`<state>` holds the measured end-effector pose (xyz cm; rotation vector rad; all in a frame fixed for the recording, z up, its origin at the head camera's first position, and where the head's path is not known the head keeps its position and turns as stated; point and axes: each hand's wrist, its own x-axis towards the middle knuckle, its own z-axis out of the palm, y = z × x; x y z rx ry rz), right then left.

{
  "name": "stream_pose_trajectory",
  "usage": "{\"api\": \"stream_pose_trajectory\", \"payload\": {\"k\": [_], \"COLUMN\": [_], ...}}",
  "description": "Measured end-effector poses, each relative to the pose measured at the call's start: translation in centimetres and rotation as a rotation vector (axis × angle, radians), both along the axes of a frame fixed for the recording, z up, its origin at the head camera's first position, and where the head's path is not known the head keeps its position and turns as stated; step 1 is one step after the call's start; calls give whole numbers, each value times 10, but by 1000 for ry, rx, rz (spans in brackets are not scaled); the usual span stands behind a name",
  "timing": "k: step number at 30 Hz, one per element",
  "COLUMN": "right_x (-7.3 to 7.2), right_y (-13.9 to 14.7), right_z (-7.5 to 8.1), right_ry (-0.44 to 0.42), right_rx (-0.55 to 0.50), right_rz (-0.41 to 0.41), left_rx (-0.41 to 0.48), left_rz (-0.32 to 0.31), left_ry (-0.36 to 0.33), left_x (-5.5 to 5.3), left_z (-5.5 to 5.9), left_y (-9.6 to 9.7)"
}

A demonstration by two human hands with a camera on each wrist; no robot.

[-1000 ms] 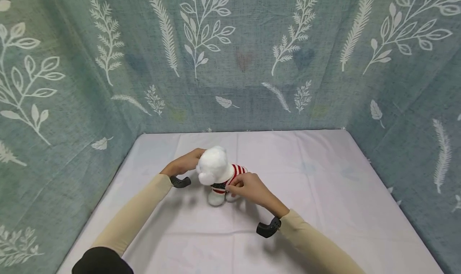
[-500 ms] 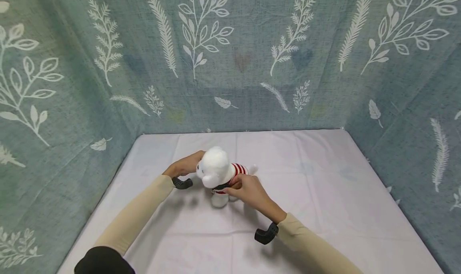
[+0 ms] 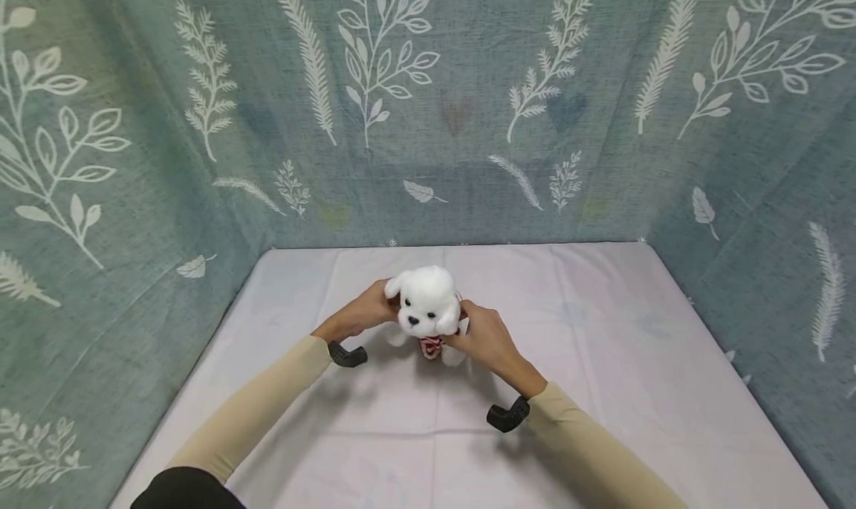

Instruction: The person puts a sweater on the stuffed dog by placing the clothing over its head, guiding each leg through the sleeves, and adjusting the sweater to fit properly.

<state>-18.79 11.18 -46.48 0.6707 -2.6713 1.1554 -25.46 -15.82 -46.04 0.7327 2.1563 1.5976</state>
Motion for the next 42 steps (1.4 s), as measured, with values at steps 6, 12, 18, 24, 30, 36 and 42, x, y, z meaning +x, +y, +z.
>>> {"api": "stream_pose_trajectory", "payload": {"k": [6,12,18,24,30,36,42], "right_x": [-14,-27,-37,-38,-38,-38,-38], "right_y": [15,27,34,38,40,41,41], "right_z": [-1,-1,-6,-11,-10,-12,-15], "right_ry": [-10,-52,-91,-132,-106,-40,-27], "right_rx": [-20,-72,-101,-104,-70,-41,-44], "right_rz": [37,80,92,91,91,89,67], "left_rx": [69,72,69,54,-19,-87,-133], "left_rz": [53,145,197,167,156,150,179], "left_ry": [70,90,82,77,126,198,238], "left_x": [7,11,15,15,14,13,12], "left_z": [-5,-8,-9,-12,-14,-13,-9], "left_y": [14,27,36,40,38,39,42]}}
